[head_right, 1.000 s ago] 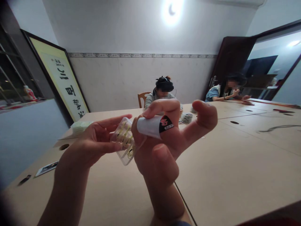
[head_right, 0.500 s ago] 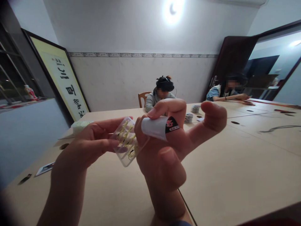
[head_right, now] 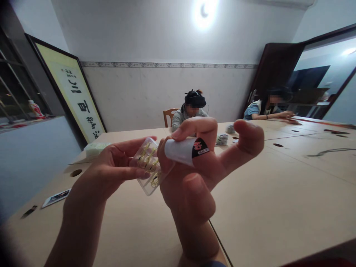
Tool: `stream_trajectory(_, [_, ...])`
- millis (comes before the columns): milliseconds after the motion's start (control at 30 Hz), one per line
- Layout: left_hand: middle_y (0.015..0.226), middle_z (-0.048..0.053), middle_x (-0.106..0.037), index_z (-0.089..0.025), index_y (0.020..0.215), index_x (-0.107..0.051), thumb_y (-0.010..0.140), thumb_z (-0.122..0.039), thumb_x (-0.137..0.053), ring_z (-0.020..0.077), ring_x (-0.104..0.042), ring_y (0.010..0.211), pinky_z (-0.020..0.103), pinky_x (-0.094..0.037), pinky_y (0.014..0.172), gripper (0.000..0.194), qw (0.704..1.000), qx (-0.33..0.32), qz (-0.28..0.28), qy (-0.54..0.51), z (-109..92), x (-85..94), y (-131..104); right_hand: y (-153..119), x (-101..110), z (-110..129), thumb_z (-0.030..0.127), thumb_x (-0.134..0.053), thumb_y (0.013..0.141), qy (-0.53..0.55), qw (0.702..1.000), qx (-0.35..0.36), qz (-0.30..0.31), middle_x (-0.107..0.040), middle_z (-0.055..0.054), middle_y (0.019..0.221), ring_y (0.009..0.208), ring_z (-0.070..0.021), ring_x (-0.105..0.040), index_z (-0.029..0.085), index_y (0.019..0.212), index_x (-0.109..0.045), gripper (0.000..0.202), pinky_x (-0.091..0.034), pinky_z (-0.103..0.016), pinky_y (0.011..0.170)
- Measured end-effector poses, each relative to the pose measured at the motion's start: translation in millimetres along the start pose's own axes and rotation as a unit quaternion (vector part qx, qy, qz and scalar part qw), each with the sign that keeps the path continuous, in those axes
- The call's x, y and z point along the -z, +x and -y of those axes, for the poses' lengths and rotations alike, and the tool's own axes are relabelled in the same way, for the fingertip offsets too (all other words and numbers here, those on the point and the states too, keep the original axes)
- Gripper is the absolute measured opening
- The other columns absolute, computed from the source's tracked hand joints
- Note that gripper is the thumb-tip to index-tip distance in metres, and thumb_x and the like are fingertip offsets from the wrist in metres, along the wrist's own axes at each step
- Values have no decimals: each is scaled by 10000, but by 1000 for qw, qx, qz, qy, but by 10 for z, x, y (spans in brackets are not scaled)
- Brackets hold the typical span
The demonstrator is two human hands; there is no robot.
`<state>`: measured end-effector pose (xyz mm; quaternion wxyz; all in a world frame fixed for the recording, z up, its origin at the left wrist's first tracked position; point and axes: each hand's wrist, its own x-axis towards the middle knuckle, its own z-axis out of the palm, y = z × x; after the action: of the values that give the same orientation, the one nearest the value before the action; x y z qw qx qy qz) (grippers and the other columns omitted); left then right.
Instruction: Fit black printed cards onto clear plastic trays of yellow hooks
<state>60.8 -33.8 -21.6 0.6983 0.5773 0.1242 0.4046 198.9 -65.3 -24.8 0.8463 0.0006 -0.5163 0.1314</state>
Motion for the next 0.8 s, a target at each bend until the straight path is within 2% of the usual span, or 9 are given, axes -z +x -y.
stream_trajectory(133, [1022, 79, -818, -193, 1216, -771, 699, -43, -876, 166, -761, 883, 229, -595, 827, 548, 999, 1, 30, 26, -53, 24, -34, 25, 12, -55, 400, -669, 825, 21, 995, 92, 24, -546, 69, 850, 441, -85, -368, 436, 1003, -653, 182, -373, -249, 351])
stream_trajectory(167, [1042, 82, -814, -194, 1225, -767, 710, -58, -875, 170, -757, 902, 231, -591, 835, 543, 999, 3, 40, 32, -63, 31, -41, 25, 13, -41, 381, -685, 837, 23, 997, 65, 19, -555, 75, 860, 440, -78, -384, 431, 1007, -655, 180, -391, -251, 365])
stream_trajectory(200, [1056, 84, -810, -198, 1231, -765, 717, -73, -876, 174, -753, 913, 230, -589, 832, 541, 998, 3, 48, 39, -69, 39, -46, 23, 12, -18, 346, -683, 867, 21, 1000, 8, 9, -558, 81, 871, 450, -82, -419, 444, 1015, -647, 181, -428, -271, 404])
stream_trajectory(267, [1065, 89, -805, -203, 1245, -758, 742, -122, -875, 178, -747, 906, 229, -589, 798, 523, 997, 1, 49, 56, -68, 52, -48, 14, 6, 37, 307, -695, 885, 33, 999, -34, -8, -562, 84, 862, 462, -92, -456, 448, 1009, -649, 194, -435, -284, 422])
stream_trajectory(400, [1039, 115, -804, -170, 1294, -728, 768, -231, -876, 188, -747, 829, 246, -595, 719, 550, 996, 4, 11, 89, -39, 61, -29, 5, -8, 79, 340, -742, 839, 43, 999, -19, 15, -562, 85, 879, 439, -85, -455, 410, 949, -666, 151, -419, -292, 397])
stream_trajectory(567, [958, 82, -812, -180, 1289, -728, 661, -141, -928, 174, -754, 733, 238, -601, 651, 660, 994, 23, -33, 105, -39, 46, -17, 9, -33, 80, 266, -672, 901, 34, 999, -18, 2, -552, 76, 873, 445, -82, -440, 438, 1019, -652, 210, -395, -279, 399])
stream_trajectory(667, [933, 86, -813, -167, 1281, -733, 682, -188, -931, 172, -757, 724, 222, -589, 630, 631, 993, 26, -21, 109, -62, 53, -12, 0, -24, 76, 296, -732, 863, 49, 999, -8, 15, -574, 72, 894, 494, -104, -460, 438, 1040, -644, 243, -431, -292, 415])
stream_trajectory(800, [915, 88, -817, -168, 1283, -731, 682, -177, -934, 171, -761, 721, 231, -600, 648, 634, 994, 39, -4, 97, -87, 88, -2, 1, 13, -10, 343, -735, 843, 22, 999, -25, -3, -547, 46, 913, 585, -130, -495, 460, 1076, -625, 283, -465, -285, 446])
